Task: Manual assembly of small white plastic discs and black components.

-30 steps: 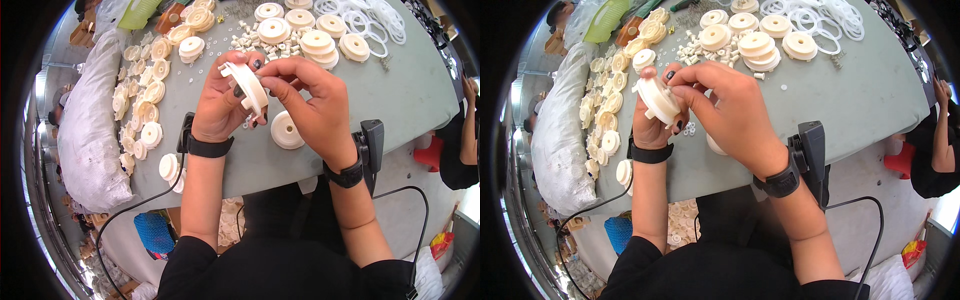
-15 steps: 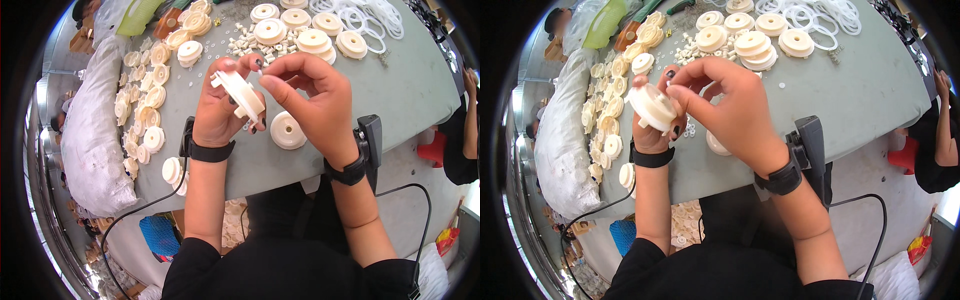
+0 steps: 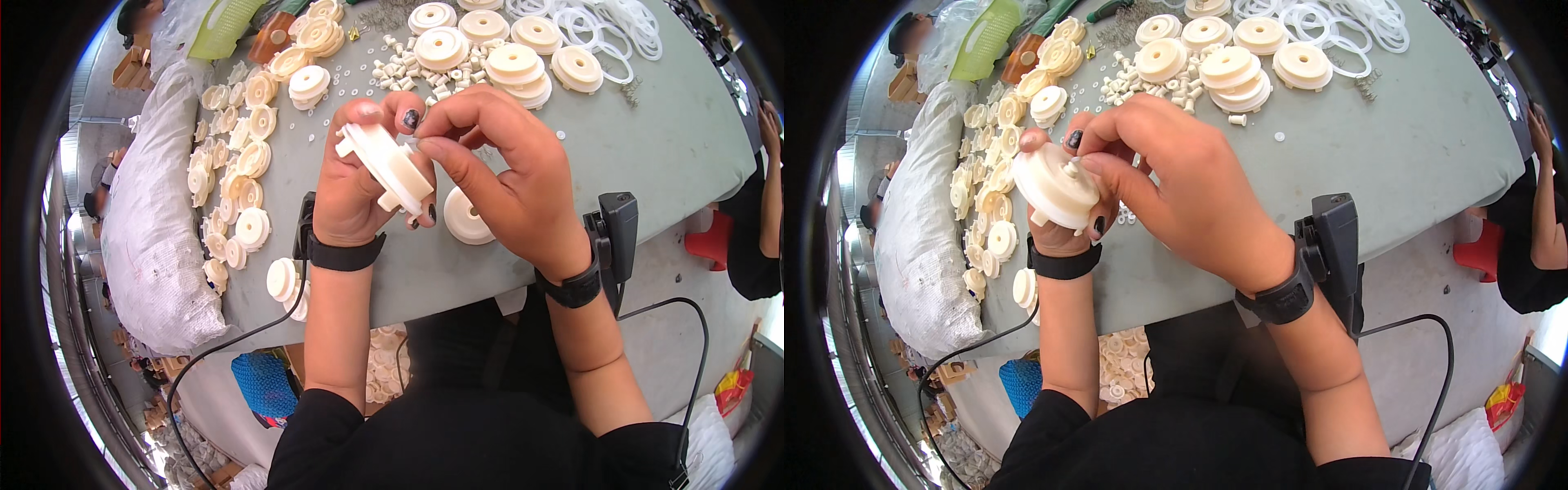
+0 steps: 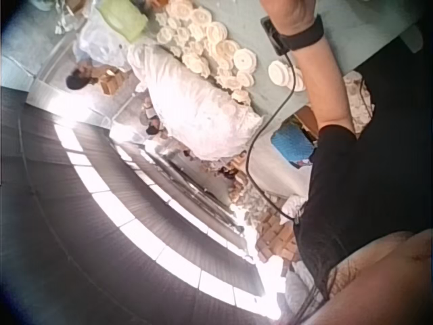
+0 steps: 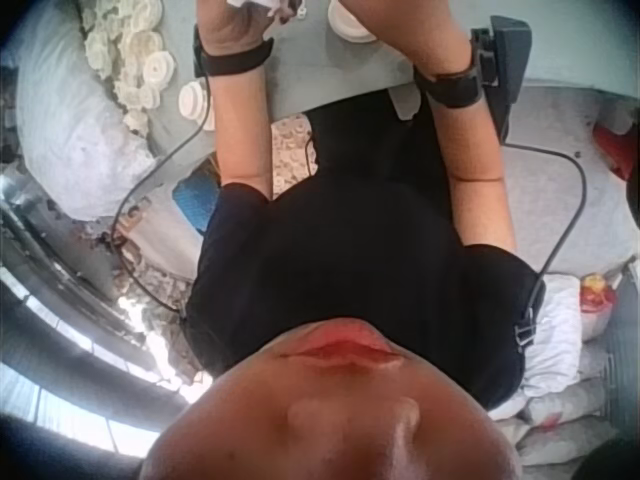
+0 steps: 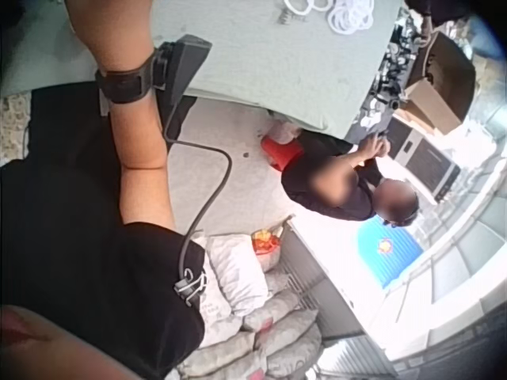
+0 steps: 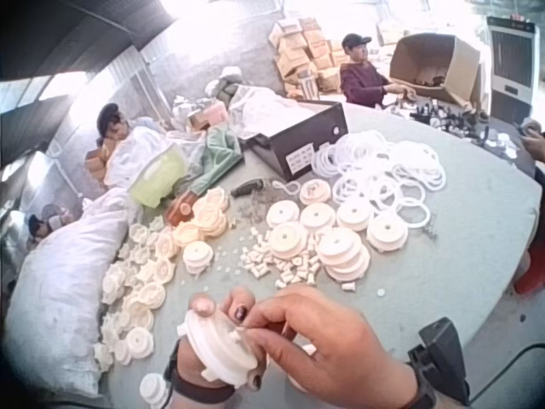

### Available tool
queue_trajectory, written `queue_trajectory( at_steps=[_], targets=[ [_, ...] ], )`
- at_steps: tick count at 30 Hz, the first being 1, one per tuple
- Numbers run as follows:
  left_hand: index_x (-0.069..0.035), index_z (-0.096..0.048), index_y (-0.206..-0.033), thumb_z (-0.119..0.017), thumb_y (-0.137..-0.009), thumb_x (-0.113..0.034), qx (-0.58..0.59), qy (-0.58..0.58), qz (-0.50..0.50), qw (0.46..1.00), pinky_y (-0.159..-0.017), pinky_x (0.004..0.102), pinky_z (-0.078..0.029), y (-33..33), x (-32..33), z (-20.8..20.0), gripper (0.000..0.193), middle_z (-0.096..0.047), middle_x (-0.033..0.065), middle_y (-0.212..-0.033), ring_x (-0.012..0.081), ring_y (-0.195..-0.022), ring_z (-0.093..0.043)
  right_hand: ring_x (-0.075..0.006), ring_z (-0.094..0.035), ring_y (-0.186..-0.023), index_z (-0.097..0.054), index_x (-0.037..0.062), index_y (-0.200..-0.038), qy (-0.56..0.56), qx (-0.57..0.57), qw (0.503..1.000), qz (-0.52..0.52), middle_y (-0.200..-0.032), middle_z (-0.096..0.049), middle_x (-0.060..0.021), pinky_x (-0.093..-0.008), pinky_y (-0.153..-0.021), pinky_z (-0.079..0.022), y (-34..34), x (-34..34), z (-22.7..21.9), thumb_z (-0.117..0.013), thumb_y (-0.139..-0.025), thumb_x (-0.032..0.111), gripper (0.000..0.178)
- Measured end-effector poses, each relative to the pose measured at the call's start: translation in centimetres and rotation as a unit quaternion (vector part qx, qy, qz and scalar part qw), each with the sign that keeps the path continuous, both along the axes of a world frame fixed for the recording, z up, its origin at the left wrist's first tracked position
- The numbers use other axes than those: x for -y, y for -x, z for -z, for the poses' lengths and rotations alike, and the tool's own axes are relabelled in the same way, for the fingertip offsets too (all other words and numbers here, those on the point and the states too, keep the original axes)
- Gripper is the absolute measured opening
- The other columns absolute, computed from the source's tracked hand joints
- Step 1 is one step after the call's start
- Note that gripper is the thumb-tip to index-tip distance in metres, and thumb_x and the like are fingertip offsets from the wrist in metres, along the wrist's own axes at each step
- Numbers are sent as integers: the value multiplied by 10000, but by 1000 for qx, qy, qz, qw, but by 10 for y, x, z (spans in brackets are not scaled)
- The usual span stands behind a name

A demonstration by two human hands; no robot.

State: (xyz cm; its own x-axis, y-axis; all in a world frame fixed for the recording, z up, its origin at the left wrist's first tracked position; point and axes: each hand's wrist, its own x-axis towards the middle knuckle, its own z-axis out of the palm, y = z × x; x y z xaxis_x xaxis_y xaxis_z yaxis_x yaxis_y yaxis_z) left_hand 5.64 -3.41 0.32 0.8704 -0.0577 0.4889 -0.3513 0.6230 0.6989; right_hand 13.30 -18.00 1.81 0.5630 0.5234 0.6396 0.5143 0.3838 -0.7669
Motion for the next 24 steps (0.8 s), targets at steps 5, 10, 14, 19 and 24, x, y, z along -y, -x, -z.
queue_trajectory(
  at_steps=[5, 10, 14, 19, 24],
  targets=[
    [-204, -446, -1189, -619, -823, -127, -14, 8, 0, 1000, -420, 285, -538, 1, 2, -3, 412, -378, 124, -1090, 293, -667, -629, -207, -540, -667, -561, 22, -860, -16, 16, 1000, 16, -779, -568, -76, -281, -578, -439, 0, -2, 1, -605, -770, 33, 101],
    [-200, -445, -1186, -612, -829, -129, -23, 2, -3, 1000, -430, 286, -544, 2, 2, -4, 401, -378, 117, -1071, 294, -664, -628, -224, -540, -677, -553, 20, -848, -13, -24, 1000, -2, -786, -572, -80, -295, -598, -442, 2, -2, 0, -606, -764, 30, 100],
    [-195, -443, -1188, -609, -832, -129, -46, 22, -7, 999, -439, 281, -544, 4, 4, -6, 398, -387, 109, -1042, 290, -658, -628, -234, -545, -685, -553, 23, -846, -21, 7, 1000, 11, -790, -575, -81, -302, -612, -445, 2, -2, -1, -601, -764, 25, 95],
    [-189, -448, -1180, -604, -833, -120, -49, 9, -25, 998, -438, 282, -546, 3, 3, -5, 387, -399, 107, -1014, 287, -643, -627, -242, -554, -690, -556, 24, -842, -11, 28, 999, 15, -763, -555, -83, -296, -612, -451, -1, -1, 2, -596, -756, 8, 96],
    [-191, -467, -1141, -577, -836, -80, -12, -3, -36, 999, -450, 317, -572, 4, 6, -7, 343, -396, 105, -973, 304, -617, -618, -179, -535, -695, -553, -3, -861, 6, 68, 998, 2, -790, -566, -78, -252, -582, -433, 3, 4, -6, -585, -778, -11, 89]
  ],
)
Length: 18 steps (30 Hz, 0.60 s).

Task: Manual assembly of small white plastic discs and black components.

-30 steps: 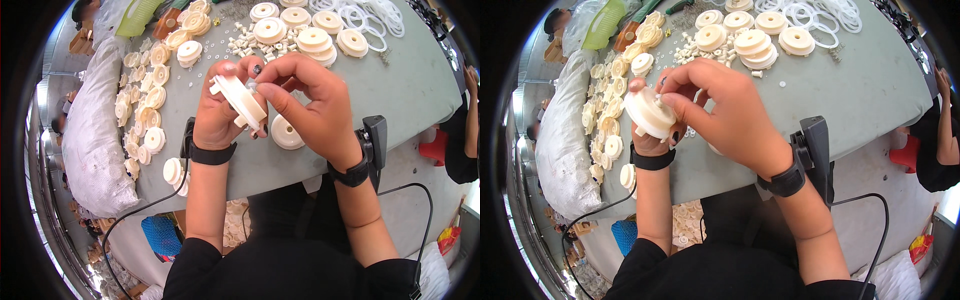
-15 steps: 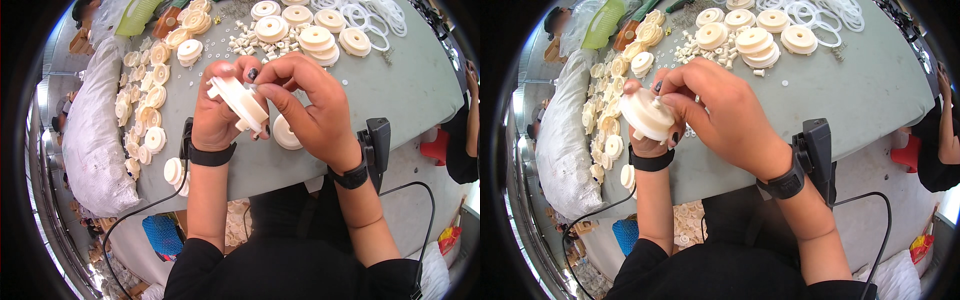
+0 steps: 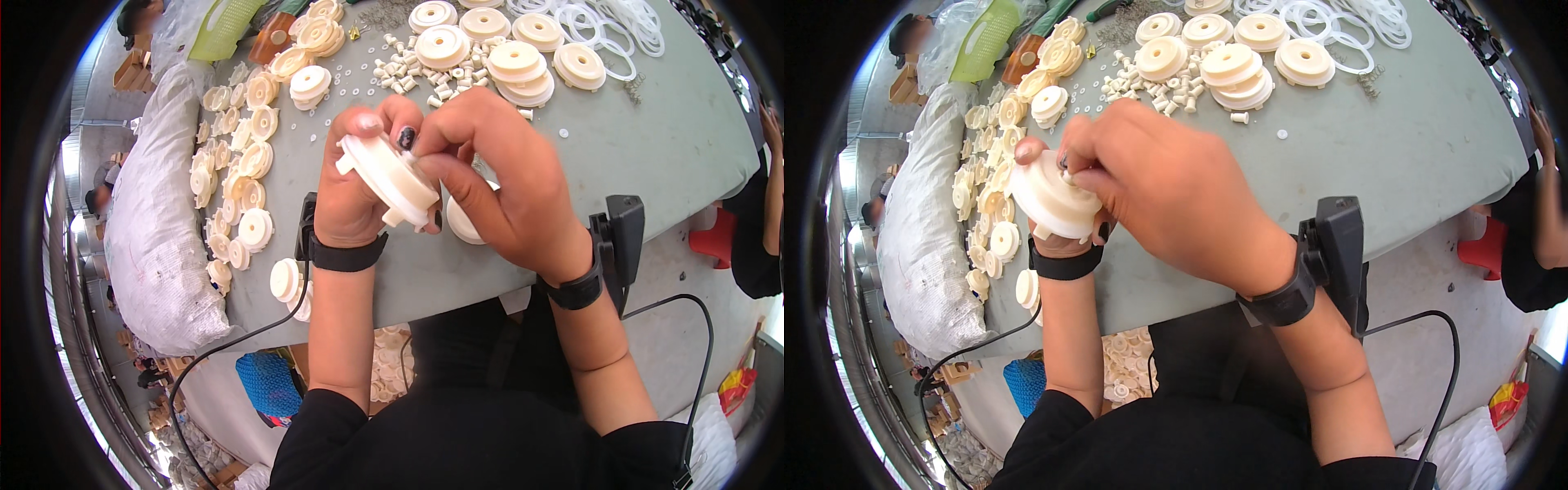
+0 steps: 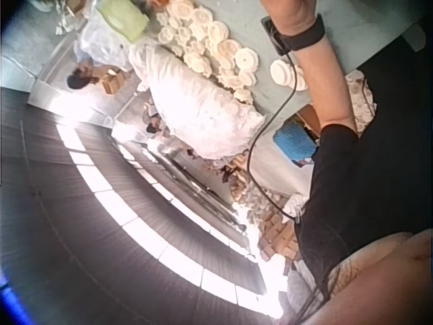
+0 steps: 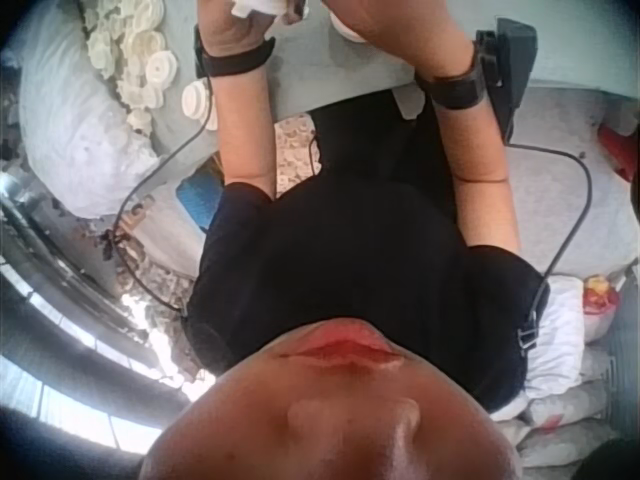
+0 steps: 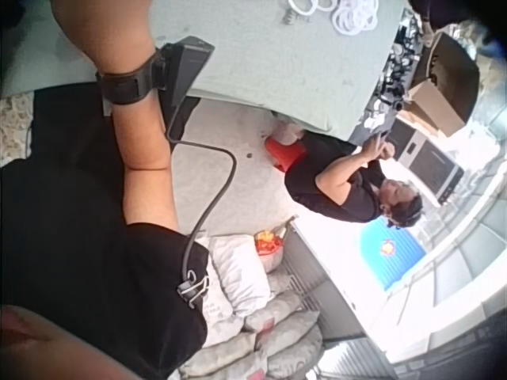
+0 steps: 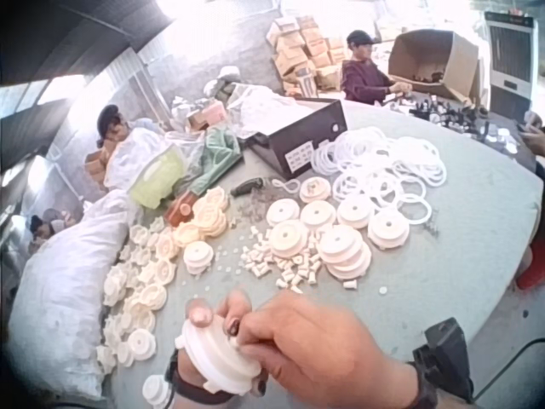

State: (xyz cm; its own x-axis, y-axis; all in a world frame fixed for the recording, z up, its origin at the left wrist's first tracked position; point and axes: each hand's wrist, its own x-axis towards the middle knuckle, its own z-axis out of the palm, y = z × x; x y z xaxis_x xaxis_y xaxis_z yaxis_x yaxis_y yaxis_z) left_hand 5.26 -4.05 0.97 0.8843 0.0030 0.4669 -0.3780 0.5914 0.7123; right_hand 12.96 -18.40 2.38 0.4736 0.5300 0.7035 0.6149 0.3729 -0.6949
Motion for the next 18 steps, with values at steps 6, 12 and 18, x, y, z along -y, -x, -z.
queue_trajectory(
  at_steps=[6, 12, 18],
  targets=[
    [-226, -481, -1065, -528, -866, -137, -50, 116, 12, 992, -399, 371, -567, -1, -1, -1, 223, -373, 104, -937, 362, -611, -603, -184, -528, -661, -549, 7, -862, 19, 56, 998, 25, -784, -563, -83, -246, -561, -420, 3, -1, 1, -599, -760, -24, 118],
    [-221, -464, -1140, -582, -831, -116, -24, 75, 49, 996, -472, 363, -588, 3, -6, 6, 347, -371, 110, -971, 344, -678, -615, -133, -549, -576, -575, 72, -799, 3, -71, 996, -47, -667, -545, -22, -245, -526, -432, -3, -1, 6, -636, -739, 63, 86],
    [-25, -411, -1229, -569, -844, -105, -149, -140, -183, 962, -676, 336, -544, 36, -18, -35, 423, -538, 136, -1097, 272, -881, -614, -35, -517, -598, -586, 29, -813, -10, -206, 978, -8, -678, -566, 19, -176, -548, -413, -2, 1, 6, -614, -763, 54, 62]
  ],
)
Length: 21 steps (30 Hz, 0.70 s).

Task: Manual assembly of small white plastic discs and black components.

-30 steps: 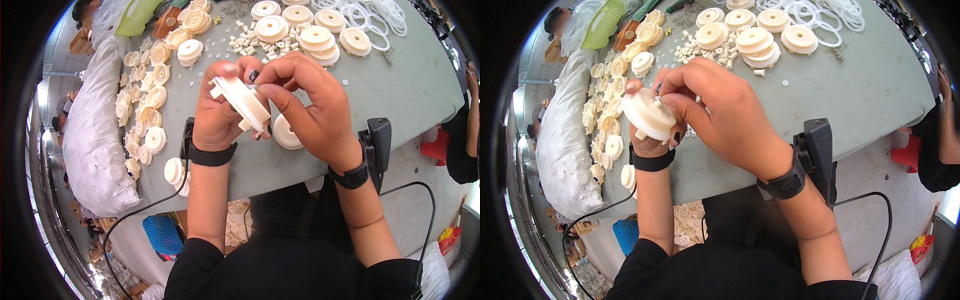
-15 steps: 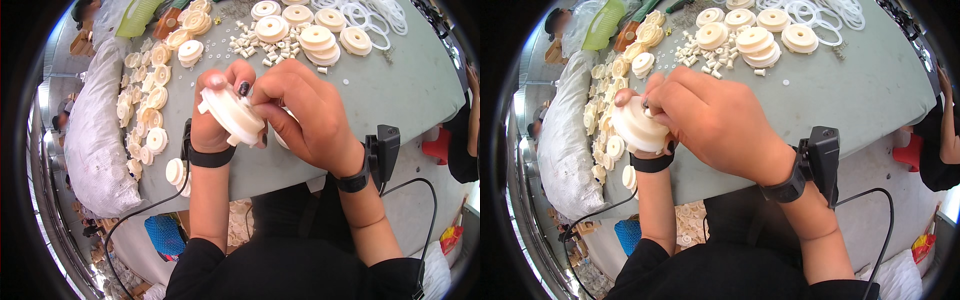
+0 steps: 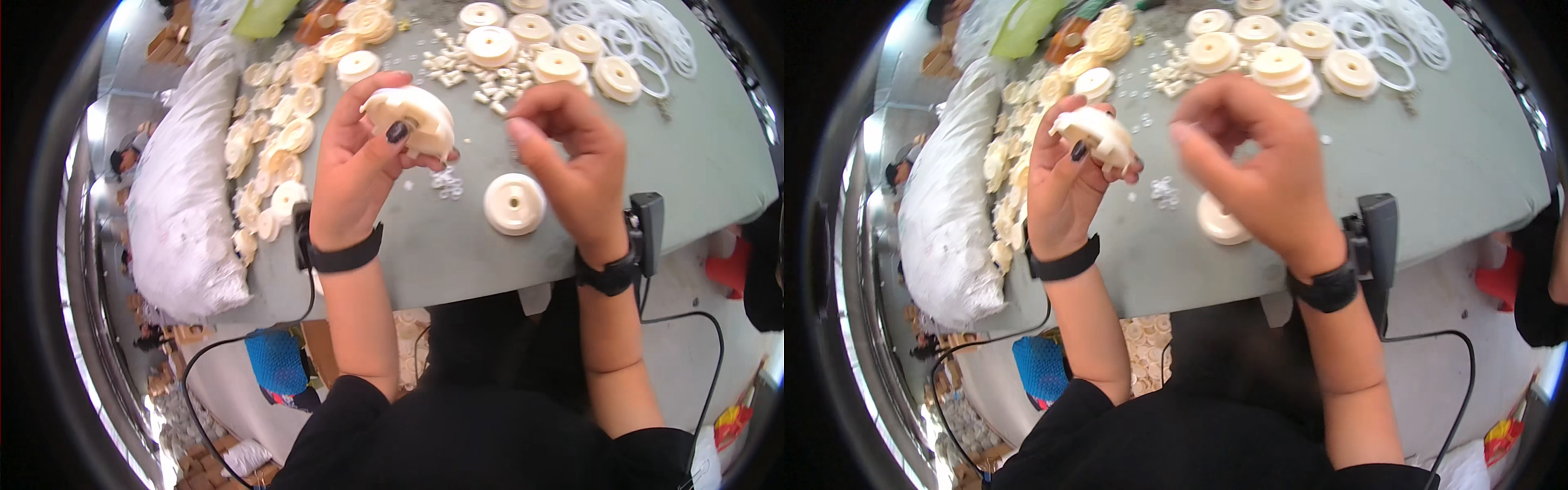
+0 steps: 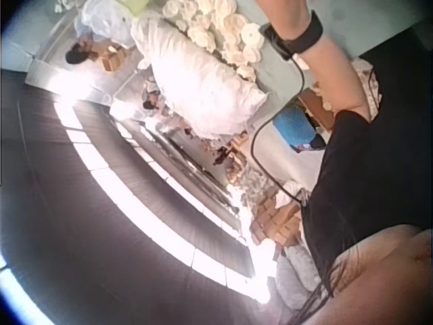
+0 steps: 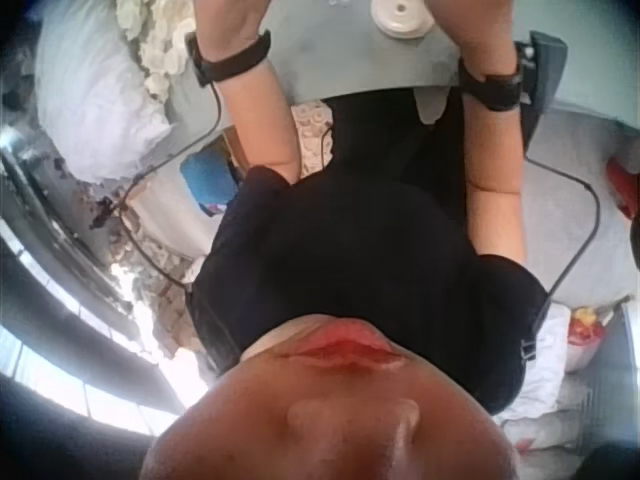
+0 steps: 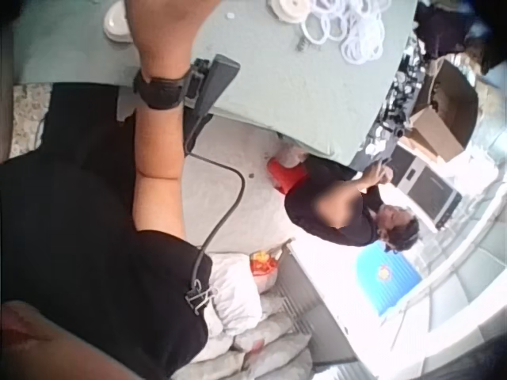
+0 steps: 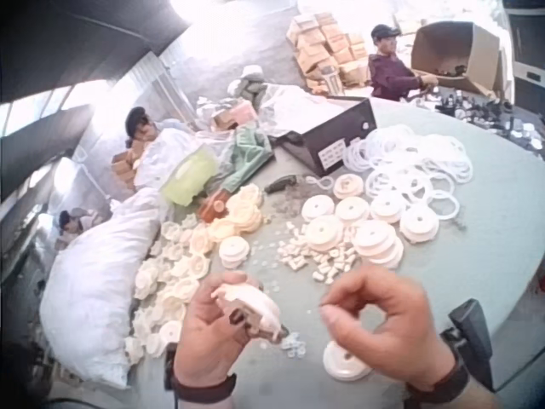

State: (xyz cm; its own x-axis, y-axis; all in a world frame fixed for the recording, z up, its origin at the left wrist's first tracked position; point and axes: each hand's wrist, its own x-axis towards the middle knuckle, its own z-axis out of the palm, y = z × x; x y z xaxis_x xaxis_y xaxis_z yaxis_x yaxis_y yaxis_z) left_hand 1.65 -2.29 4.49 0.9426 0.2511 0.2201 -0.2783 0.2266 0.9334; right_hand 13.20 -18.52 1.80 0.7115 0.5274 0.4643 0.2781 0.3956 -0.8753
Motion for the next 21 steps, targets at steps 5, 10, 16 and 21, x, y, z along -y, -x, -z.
queue_trajectory(
  at_steps=[5, 10, 16, 21],
  targets=[
    [-31, -406, -1267, -573, -846, -158, -193, -339, -358, 849, -805, 303, -479, 71, 5, -21, 471, -458, 139, -1230, 250, -990, -565, -28, -479, -620, -566, 7, -866, -28, -84, 996, 3, -702, -538, 27, -167, -555, -379, -7, 6, 5, -584, -833, 57, 62],
    [-48, -415, -1266, -593, -801, -148, -280, -553, -440, 650, -907, 385, -392, 158, -6, 23, 508, -409, 171, -1227, 294, -1119, -446, -31, -458, -597, -569, 3, -864, -20, -66, 998, 11, -681, -527, 28, -173, -538, -365, -8, 2, 5, -587, -838, 99, 101],
    [-86, -412, -1243, -638, -747, -187, -280, -511, -444, 681, -957, 411, -351, 166, 6, 59, 554, -345, 189, -1266, 352, -1143, -410, -36, -453, -587, -575, 4, -867, -20, -70, 997, 23, -657, -516, 31, -174, -540, -365, -7, 1, 4, -595, -836, 112, 114],
    [-131, -461, -1200, -641, -713, -138, -361, -563, -396, 629, -911, 418, -393, 152, 17, 47, 520, -331, 196, -1261, 376, -1105, -435, -37, -452, -586, -574, 5, -873, -26, -74, 997, 21, -660, -516, 33, -177, -540, -368, -7, 1, 6, -595, -840, 120, 121]
  ],
)
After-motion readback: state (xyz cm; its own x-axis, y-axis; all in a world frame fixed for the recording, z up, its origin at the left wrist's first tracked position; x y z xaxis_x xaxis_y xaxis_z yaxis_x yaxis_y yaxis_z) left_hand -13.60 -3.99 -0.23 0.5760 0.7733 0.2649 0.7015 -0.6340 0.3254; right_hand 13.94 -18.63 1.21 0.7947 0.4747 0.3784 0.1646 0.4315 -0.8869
